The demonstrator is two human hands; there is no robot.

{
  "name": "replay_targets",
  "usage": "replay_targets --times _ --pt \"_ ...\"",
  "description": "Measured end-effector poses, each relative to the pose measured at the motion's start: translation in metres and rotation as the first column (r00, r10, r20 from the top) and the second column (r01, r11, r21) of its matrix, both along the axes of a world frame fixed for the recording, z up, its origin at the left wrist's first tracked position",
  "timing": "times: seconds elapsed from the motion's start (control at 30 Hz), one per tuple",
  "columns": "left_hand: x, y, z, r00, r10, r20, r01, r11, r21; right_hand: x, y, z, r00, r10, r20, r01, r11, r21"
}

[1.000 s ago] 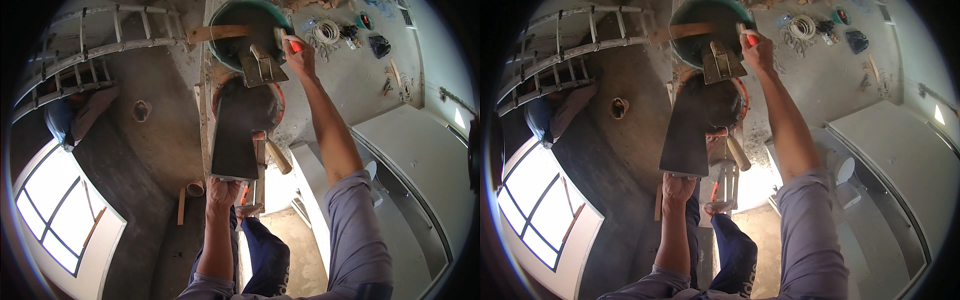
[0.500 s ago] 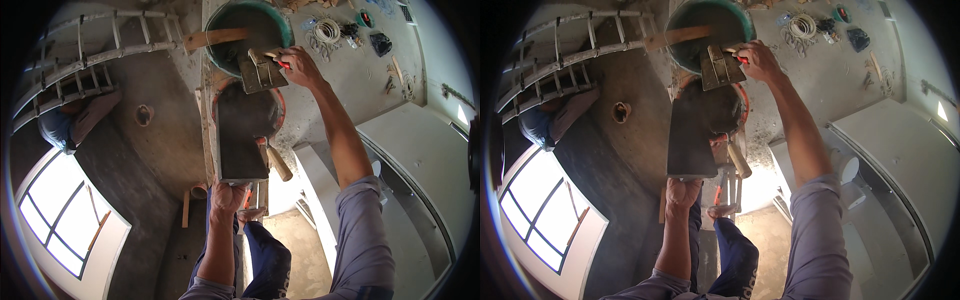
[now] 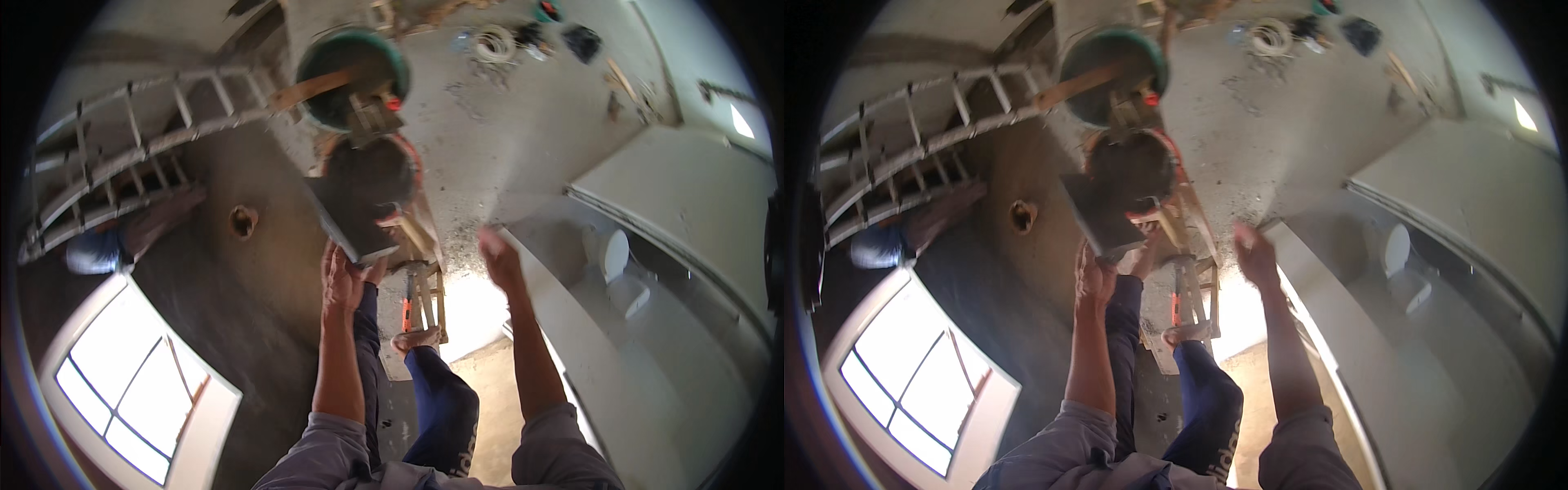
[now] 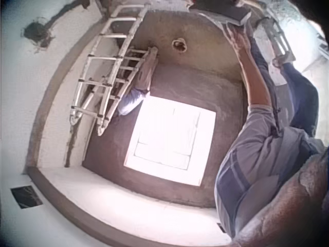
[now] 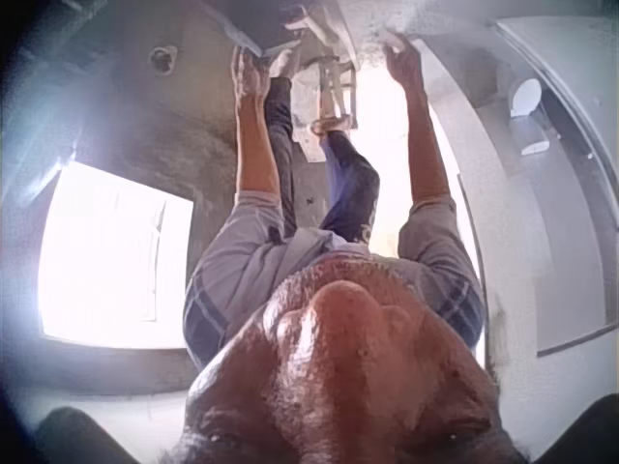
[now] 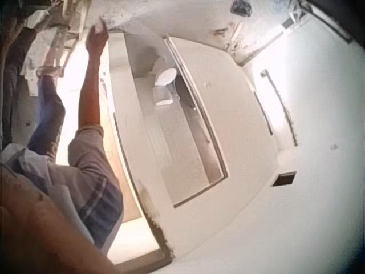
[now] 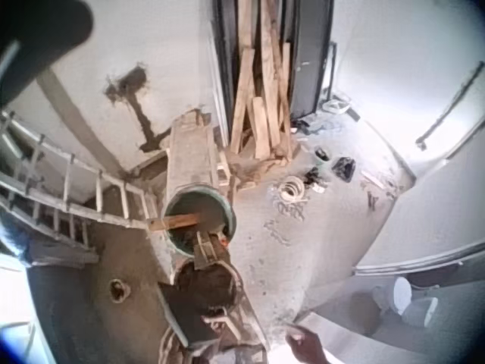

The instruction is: The person applies plaster to the edge of a wall and doorframe using a trowel, dips a brush into a bucket of liquid to dampen the area, and uses a finishing trowel and a sponge to smooth the surface.

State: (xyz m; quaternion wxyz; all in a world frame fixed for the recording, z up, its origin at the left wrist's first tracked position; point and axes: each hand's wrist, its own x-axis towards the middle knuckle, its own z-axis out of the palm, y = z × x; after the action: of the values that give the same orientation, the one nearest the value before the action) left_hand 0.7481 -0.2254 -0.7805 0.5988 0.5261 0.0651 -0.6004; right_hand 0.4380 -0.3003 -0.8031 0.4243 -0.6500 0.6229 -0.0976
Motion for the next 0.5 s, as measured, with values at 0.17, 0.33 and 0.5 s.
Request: replay_targets --times 0.17,0.33,0.5 --pt "0.060 0.059 -0.017 0.922 -0.212 0.325 0.245 0.968 -0.062 -0.101 0.238 0.098 0.941 0.245 -0.233 -0.111 0.876 0.469" --pt "-0.006 -0.029 0.121 0.683 -0.559 0.471 0.619 0.784 0.033 -0.164 0.386 0.199 0.961 0.128 -0.244 0.090 0.689 0.719" --pt "-0.123 -0.072 0.236 0.443 -0.724 0.529 0.804 0.582 0.124 -0.199 0.437 0.275 0.903 -0.295 -0.311 0.416 0.781 0.466"
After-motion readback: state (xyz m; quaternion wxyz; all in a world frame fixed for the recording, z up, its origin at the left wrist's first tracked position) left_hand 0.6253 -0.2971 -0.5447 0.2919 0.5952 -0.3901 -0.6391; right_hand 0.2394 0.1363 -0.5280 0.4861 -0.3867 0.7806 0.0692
